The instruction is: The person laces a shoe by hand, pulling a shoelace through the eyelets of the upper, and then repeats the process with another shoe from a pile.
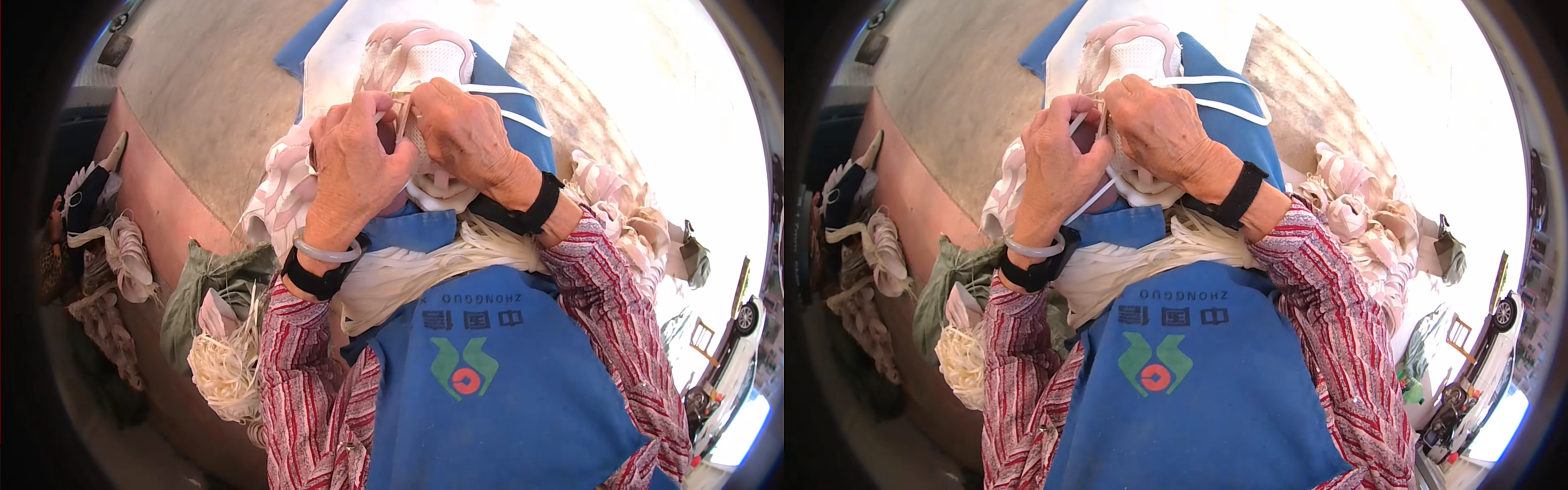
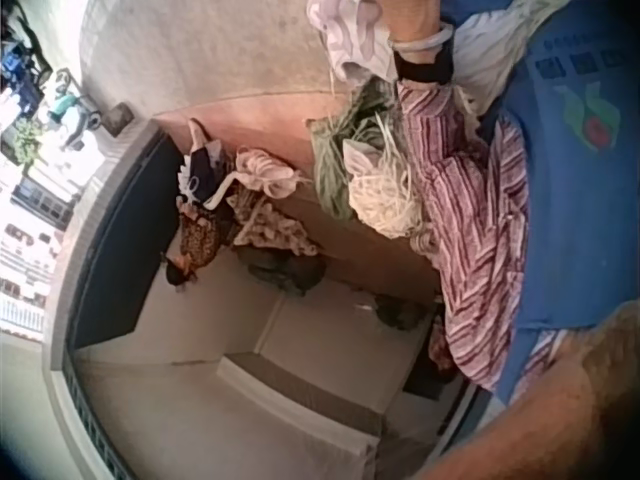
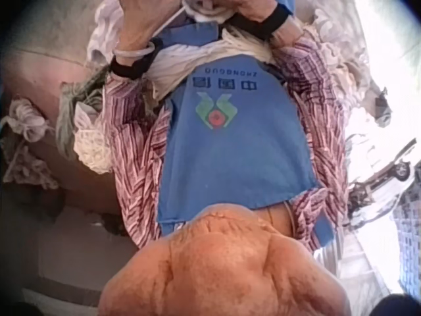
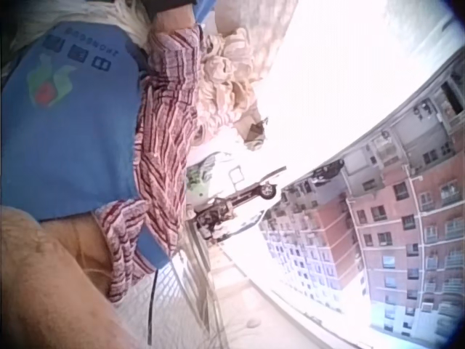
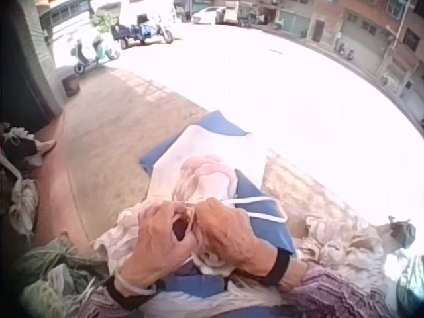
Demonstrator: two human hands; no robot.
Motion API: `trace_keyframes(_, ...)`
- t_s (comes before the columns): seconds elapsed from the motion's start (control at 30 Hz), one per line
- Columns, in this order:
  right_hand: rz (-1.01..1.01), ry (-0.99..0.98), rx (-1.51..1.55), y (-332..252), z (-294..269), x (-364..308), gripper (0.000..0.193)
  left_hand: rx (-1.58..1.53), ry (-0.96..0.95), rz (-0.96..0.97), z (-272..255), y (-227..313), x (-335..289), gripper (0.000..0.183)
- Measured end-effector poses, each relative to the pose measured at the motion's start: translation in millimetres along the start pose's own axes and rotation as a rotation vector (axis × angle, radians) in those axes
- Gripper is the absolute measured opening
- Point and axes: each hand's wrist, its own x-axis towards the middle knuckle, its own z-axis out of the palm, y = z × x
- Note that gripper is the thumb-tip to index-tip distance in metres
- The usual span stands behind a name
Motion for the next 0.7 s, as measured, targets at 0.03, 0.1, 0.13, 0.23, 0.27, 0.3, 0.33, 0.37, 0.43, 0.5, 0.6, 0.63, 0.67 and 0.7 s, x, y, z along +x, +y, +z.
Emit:
trace_keyframes(0.03,0.004,0.016,0.033,4,2,0,0.021,-0.024,0.026,-0.049,4,-2,3,0.03)
trace_keyframes(0.1,0.01,0.034,0.062,10,2,-2,0.02,-0.05,0.053,-0.095,8,-6,9,0.028)
trace_keyframes(0.13,0.005,0.067,0.134,10,-1,-3,0.017,-0.023,0.057,-0.042,7,-9,9,0.026)
trace_keyframes(0.23,0.005,0.113,0.286,0,-20,-8,0.008,-0.059,0.086,0.014,6,-9,7,0.022)
trace_keyframes(0.27,0.006,0.122,0.373,-6,-28,-9,0.005,-0.117,0.113,0.009,6,-9,6,0.02)
trace_keyframes(0.3,0.005,0.121,0.376,-8,-38,-12,0.005,-0.114,0.114,0.007,4,-7,5,0.02)
trace_keyframes(0.33,0.174,-0.03,0.648,-7,-48,-18,0.006,-0.014,0.198,0.091,-1,-3,3,0.019)
trace_keyframes(0.37,0.349,-0.18,0.911,-6,-62,-23,0.009,0.084,0.281,0.183,-6,2,2,0.018)
trace_keyframes(0.43,0.434,-0.27,0.979,-6,-91,-34,0.01,-0.018,0.217,0.118,-17,3,-7,0.017)
trace_keyframes(0.5,0.461,-0.431,1.083,-4,-117,-50,0.01,-0.48,-0.113,-0.31,-32,21,-18,0.017)
trace_keyframes(0.6,-0.055,-0.487,1.436,-28,-155,-62,0.008,-1.12,-0.614,-0.636,-36,31,-12,0.035)
trace_keyframes(0.63,-0.252,-0.624,1.642,-39,-164,-62,0.006,-1.224,-0.615,-0.7,-34,39,-13,0.043)
trace_keyframes(0.67,-0.461,-0.761,1.843,-47,-167,-64,0.004,-1.217,-0.608,-0.709,-26,45,-13,0.043)
trace_keyframes(0.7,-0.472,-0.766,1.853,-49,-167,-69,0.004,-1.333,-0.567,-0.748,-16,47,-12,0.042)
